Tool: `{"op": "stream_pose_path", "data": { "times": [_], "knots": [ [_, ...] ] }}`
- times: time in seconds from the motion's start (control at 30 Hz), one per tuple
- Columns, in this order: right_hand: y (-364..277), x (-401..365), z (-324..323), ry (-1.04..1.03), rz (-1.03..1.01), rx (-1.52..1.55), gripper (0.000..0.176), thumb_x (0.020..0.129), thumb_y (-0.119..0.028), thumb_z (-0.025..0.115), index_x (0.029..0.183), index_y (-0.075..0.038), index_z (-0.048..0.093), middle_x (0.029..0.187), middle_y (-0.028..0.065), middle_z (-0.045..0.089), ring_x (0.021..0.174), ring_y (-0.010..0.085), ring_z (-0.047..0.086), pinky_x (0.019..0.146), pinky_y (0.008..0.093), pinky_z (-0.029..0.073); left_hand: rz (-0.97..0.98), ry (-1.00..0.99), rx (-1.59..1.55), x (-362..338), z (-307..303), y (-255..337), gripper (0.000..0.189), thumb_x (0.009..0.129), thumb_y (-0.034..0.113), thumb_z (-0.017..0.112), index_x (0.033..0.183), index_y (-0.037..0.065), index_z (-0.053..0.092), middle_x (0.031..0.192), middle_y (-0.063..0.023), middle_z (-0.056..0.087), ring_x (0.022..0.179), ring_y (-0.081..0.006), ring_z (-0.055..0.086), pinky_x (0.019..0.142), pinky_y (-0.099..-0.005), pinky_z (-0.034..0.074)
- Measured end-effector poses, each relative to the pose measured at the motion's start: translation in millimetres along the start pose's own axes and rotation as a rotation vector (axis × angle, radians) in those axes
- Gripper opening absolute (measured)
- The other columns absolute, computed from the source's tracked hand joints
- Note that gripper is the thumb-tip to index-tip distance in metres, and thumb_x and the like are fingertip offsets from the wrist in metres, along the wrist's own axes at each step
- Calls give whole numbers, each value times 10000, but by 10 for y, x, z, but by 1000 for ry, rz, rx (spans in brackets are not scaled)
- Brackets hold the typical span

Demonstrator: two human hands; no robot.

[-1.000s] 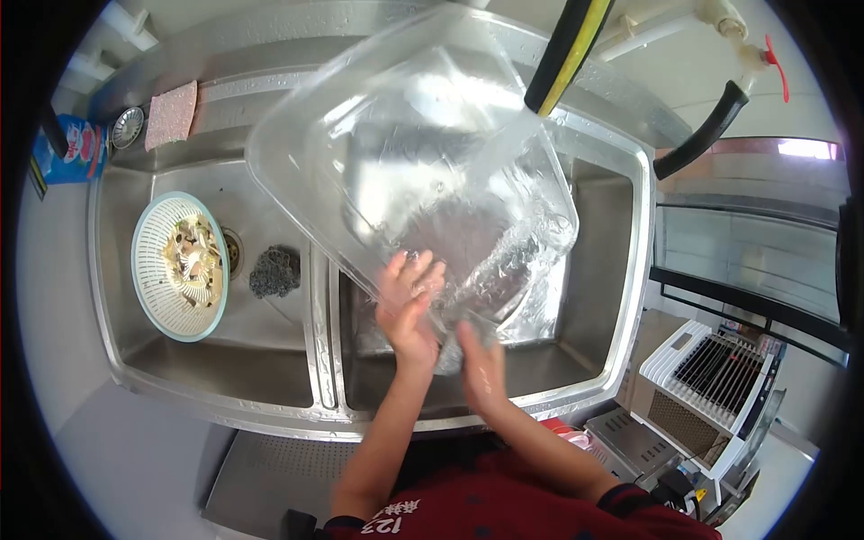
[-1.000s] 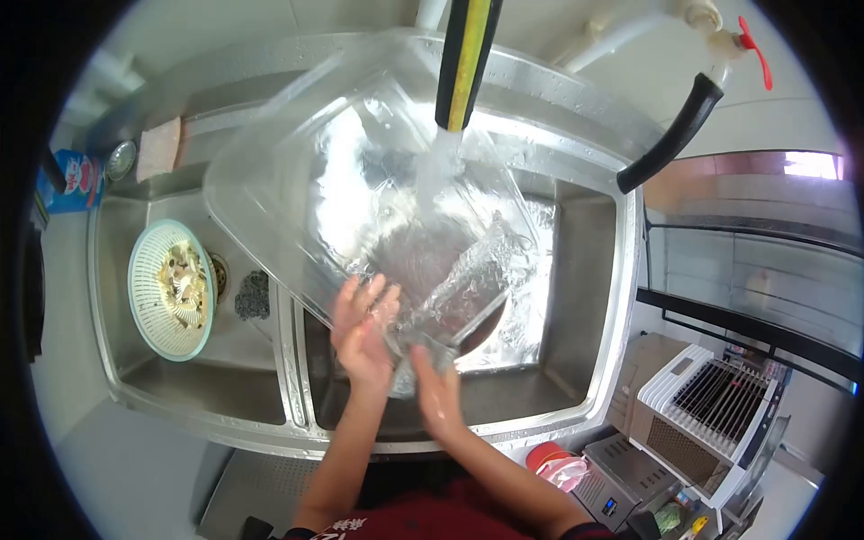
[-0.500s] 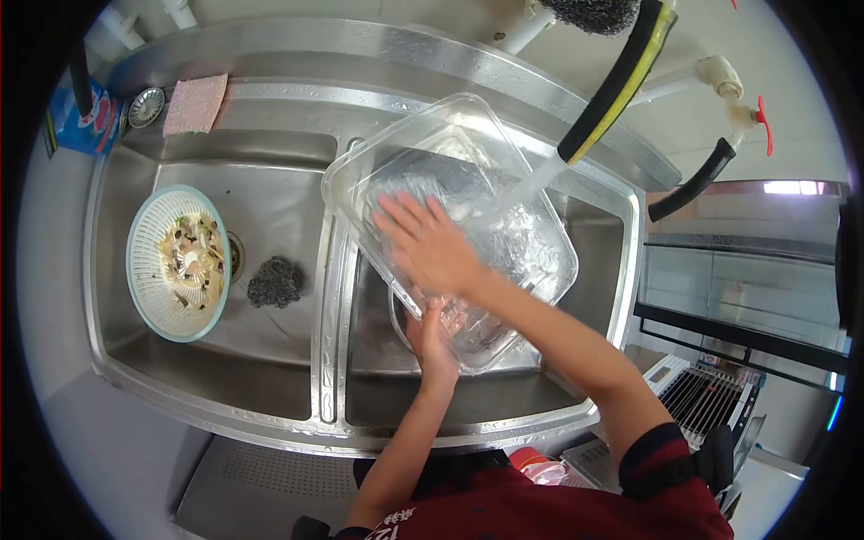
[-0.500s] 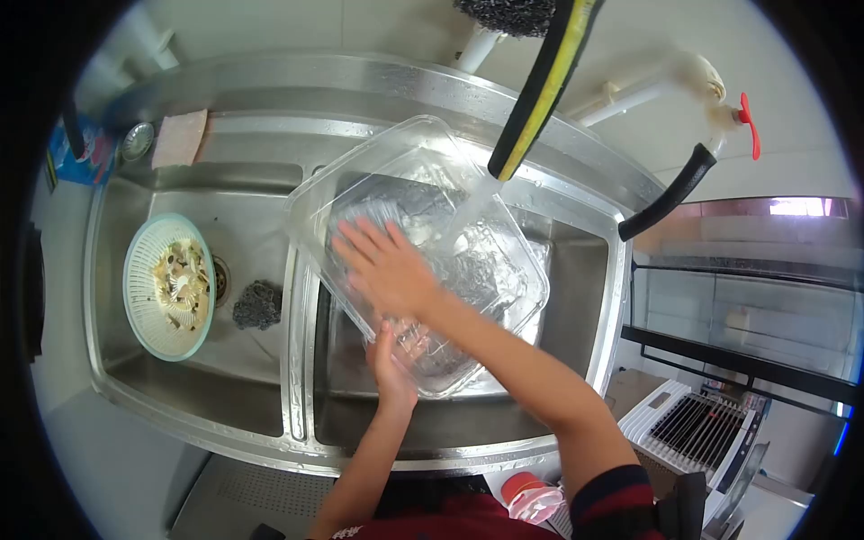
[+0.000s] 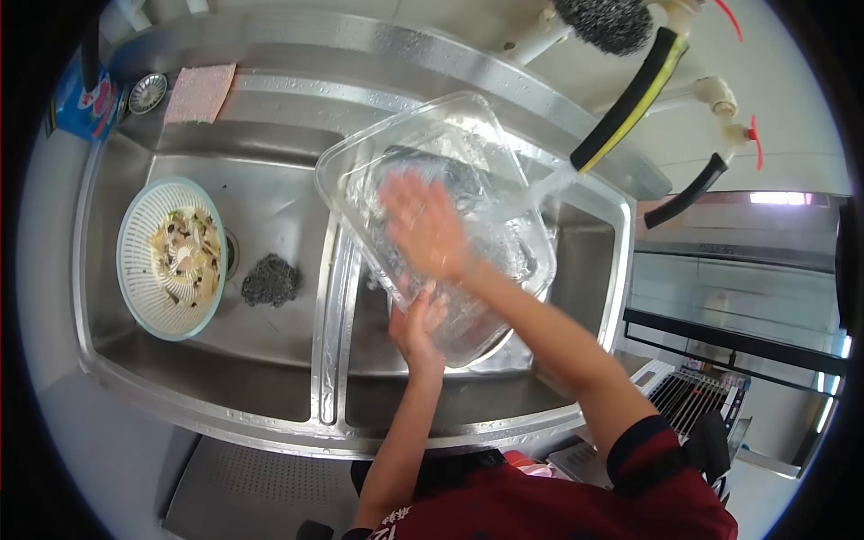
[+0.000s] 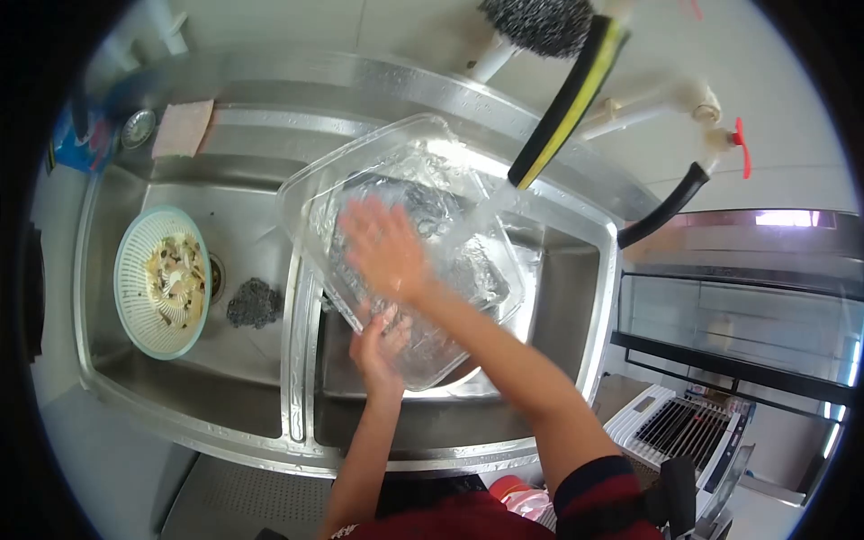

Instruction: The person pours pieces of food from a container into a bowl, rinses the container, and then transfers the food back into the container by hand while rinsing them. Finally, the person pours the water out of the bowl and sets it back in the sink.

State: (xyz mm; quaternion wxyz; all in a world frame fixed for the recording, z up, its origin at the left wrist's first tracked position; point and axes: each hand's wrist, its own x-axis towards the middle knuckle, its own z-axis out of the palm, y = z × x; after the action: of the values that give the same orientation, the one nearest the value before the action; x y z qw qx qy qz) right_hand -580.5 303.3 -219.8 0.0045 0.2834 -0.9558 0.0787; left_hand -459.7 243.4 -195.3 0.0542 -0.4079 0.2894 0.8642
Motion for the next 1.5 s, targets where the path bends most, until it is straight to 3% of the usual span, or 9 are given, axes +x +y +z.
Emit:
{"op": "stream_pose_path", "data": {
  "times": [0.2, 0.33, 0.5, 0.6, 0.7, 0.83, 1.1, 1.4, 1.5],
  "knots": [
    [456, -277, -100, 254, 318, 182, 455, 858, -306, 328, 1223, -36, 339, 1292, 185, 271, 1199, 368, 220, 984, 451, 150, 14, -35, 49, -83, 51, 52, 526, 763, 170, 528, 1228, 24, 328, 999, -137, 523, 817, -213, 542, 695, -270, 404],
    [-76, -1131, 143, -9, 927, 573, 593, 873, -341, 289, 1284, 51, 117, 1348, 223, 75, 1252, 359, 39, 1013, 402, 39, 248, -103, 170, -217, 13, -2, 537, 730, 87, 572, 1209, 7, 342, 1001, -128, 519, 820, -179, 526, 710, -243, 393],
    [-586, -1604, -407, -228, 847, 1063, 614, 882, -387, 254, 1306, 9, 56, 1367, 187, -20, 1271, 293, -34, 1019, 347, 3, 206, -136, 303, -794, -100, -83, 617, 750, 116, 576, 1253, 9, 235, 1175, -147, 377, 974, -172, 441, 827, -270, 351],
    [-780, -1680, -902, -215, 703, 1450, 545, 884, -393, 242, 1279, -18, 228, 1320, 231, 165, 1243, 286, 169, 995, 333, 151, 291, -229, 491, -1071, -113, -184, 626, 792, 133, 519, 1285, 25, 149, 1249, -152, 271, 1087, -196, 352, 913, -298, 284],
    [-906, -1592, -1342, -10, 673, 1050, 353, 881, -308, 346, 942, -2, 512, 652, 162, 520, 639, 210, 544, 588, 322, 406, 256, -231, 379, -1365, 17, -47, 591, 852, 231, 398, 1288, -18, 85, 1290, -177, 189, 1200, -250, 221, 987, -339, 168],
    [-812, -1582, -1672, -172, 881, 906, 274, 850, -208, 427, 697, -11, 541, 511, 64, 466, 518, 85, 459, 482, 254, 380, 232, -374, 375, -1423, -192, -69, 496, 858, 201, 303, 1286, -6, 164, 1329, -131, 195, 1239, -224, 180, 1002, -347, 145],
    [-337, -1684, -1637, -121, 933, 1432, 431, 878, -343, 391, 613, -27, 516, 546, -12, 438, 534, 60, 380, 514, 198, 321, -229, -136, 88, -165, -846, 480, 352, 885, 330, 317, 1008, 51, 493, 907, -56, 538, 814, -146, 524, 691, -256, 428],
    [183, -1637, -1708, 329, 1107, 579, 249, 793, -163, 535, 965, 15, 568, 738, 2, 553, 656, 59, 448, 599, 181, 366, 79, -17, 385, 97, -84, 324, 438, 869, 420, 350, 555, 117, 386, 442, 16, 347, 374, -93, 343, 366, -231, 277],
    [36, -1433, -1489, 336, 660, 552, 227, 801, -131, 509, 991, -20, 566, 984, 124, 568, 910, 197, 527, 784, 261, 406, 61, -12, 314, 274, 46, 128, 443, 873, 425, 335, 565, 112, 390, 445, 14, 347, 382, -90, 354, 367, -230, 283]
  ]
}}
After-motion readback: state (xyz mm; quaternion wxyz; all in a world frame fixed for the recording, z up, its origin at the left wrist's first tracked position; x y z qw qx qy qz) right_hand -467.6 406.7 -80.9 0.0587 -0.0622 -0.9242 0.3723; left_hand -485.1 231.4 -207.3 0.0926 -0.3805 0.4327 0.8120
